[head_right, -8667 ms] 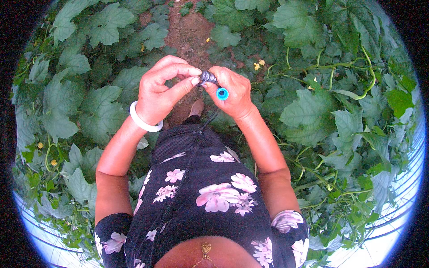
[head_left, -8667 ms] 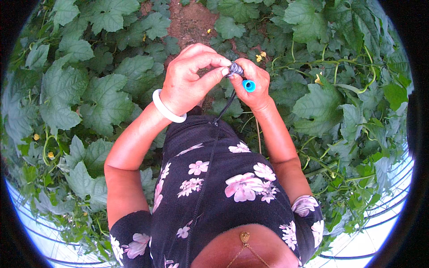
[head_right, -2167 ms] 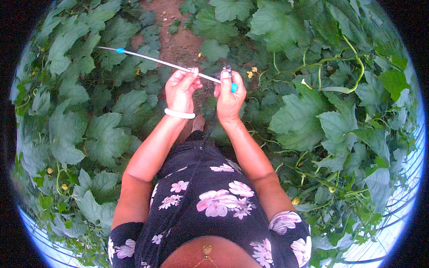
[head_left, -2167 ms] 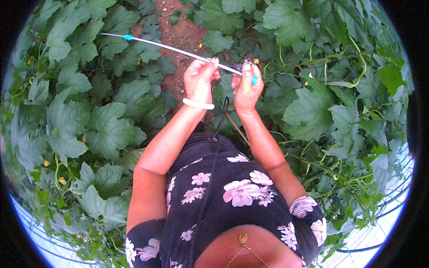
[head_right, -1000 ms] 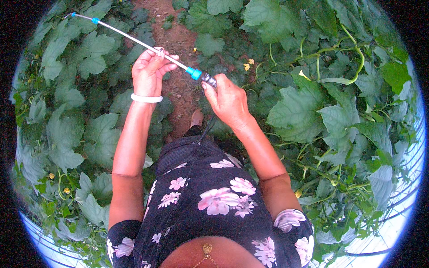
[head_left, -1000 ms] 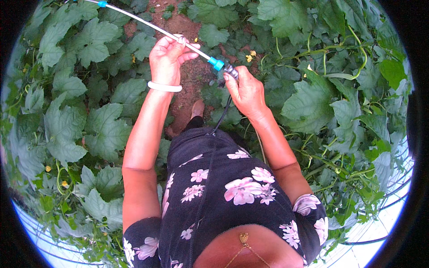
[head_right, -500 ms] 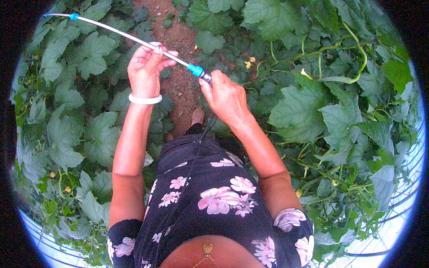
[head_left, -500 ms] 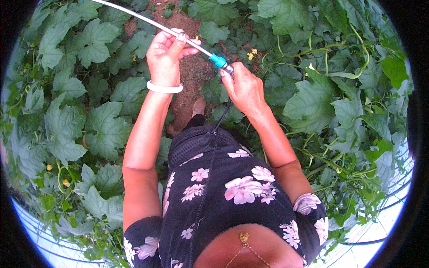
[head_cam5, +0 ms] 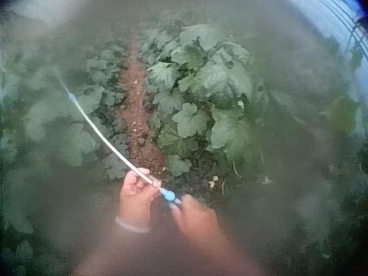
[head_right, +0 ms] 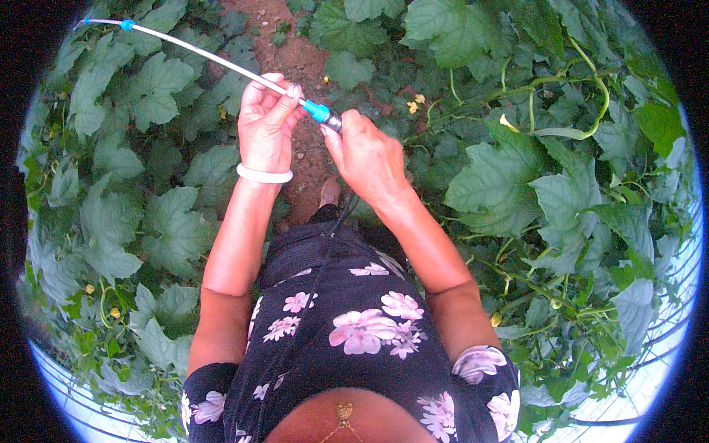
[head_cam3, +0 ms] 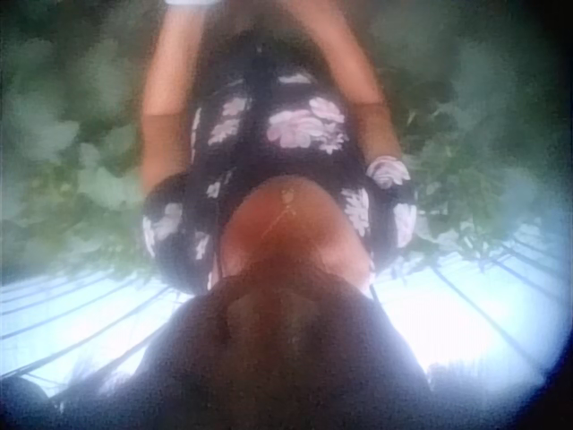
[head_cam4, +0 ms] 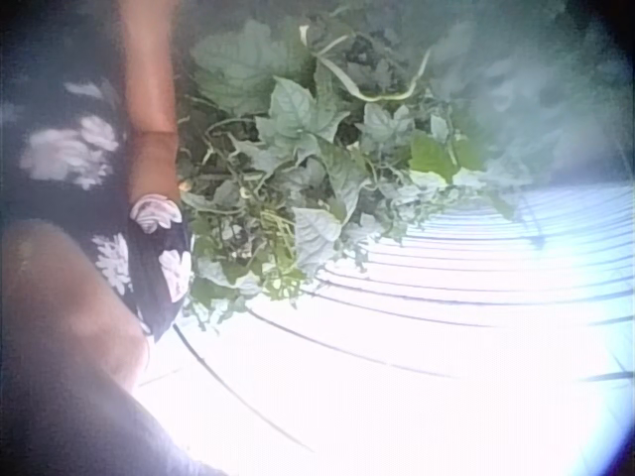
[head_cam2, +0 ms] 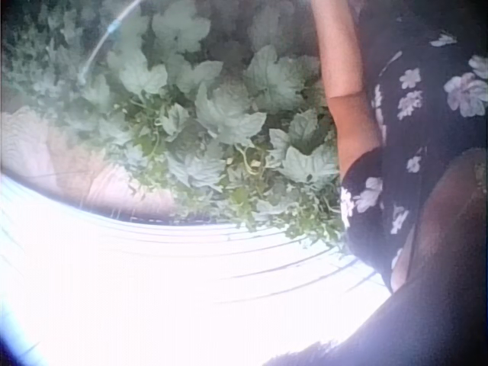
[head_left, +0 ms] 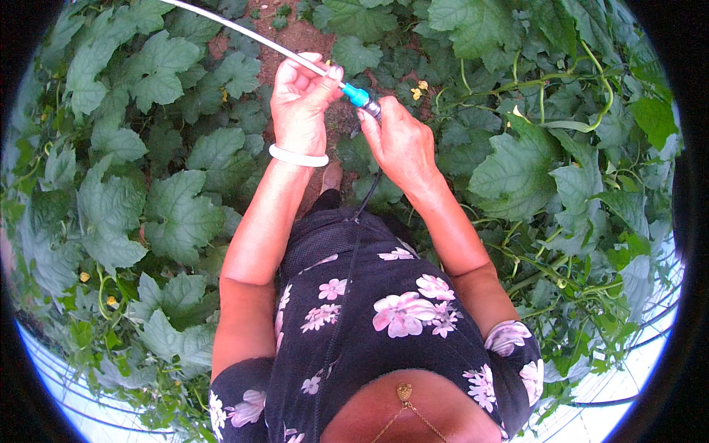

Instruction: The person assembles a drip irrigation system by hand, attaching a blue plastic connector to a white tube and screwing a brass fitting onto the connector. The person repeatedly unscrews and reattaches the components while standing among leafy plants.

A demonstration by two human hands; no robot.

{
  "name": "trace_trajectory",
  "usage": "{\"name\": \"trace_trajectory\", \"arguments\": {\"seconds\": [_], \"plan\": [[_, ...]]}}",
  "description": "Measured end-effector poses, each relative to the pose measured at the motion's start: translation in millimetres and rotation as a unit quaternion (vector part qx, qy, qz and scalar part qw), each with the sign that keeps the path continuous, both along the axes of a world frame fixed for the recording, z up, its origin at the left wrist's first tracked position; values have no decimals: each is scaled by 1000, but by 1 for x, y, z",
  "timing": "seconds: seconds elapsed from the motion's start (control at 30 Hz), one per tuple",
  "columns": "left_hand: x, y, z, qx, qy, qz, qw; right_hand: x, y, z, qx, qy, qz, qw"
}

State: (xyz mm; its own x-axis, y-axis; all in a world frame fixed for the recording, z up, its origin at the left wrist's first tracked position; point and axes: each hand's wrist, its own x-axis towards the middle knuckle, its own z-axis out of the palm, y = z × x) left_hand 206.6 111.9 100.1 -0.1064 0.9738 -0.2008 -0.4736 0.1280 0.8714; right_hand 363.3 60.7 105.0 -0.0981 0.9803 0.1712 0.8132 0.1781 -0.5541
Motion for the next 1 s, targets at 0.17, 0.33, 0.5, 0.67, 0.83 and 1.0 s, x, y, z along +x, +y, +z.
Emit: {"name": "trace_trajectory", "arguments": {"seconds": [0.17,0.33,0.5,0.67,0.83,1.0], "plan": [[-5,-2,-1,2,-35,-34,999,2,3,3,2,-16,9,1000],[-3,-1,1,28,17,-51,998,1,1,-1,-13,-24,8,1000],[-9,4,6,65,23,-98,993,9,7,-3,-111,138,63,982],[-5,12,12,108,-59,-140,982,21,12,3,-394,509,50,764],[2,15,20,9,-154,-208,966,6,4,-3,-122,254,13,959],[24,17,37,-96,-315,-129,936,0,0,-2,-4,79,-8,997]]}}
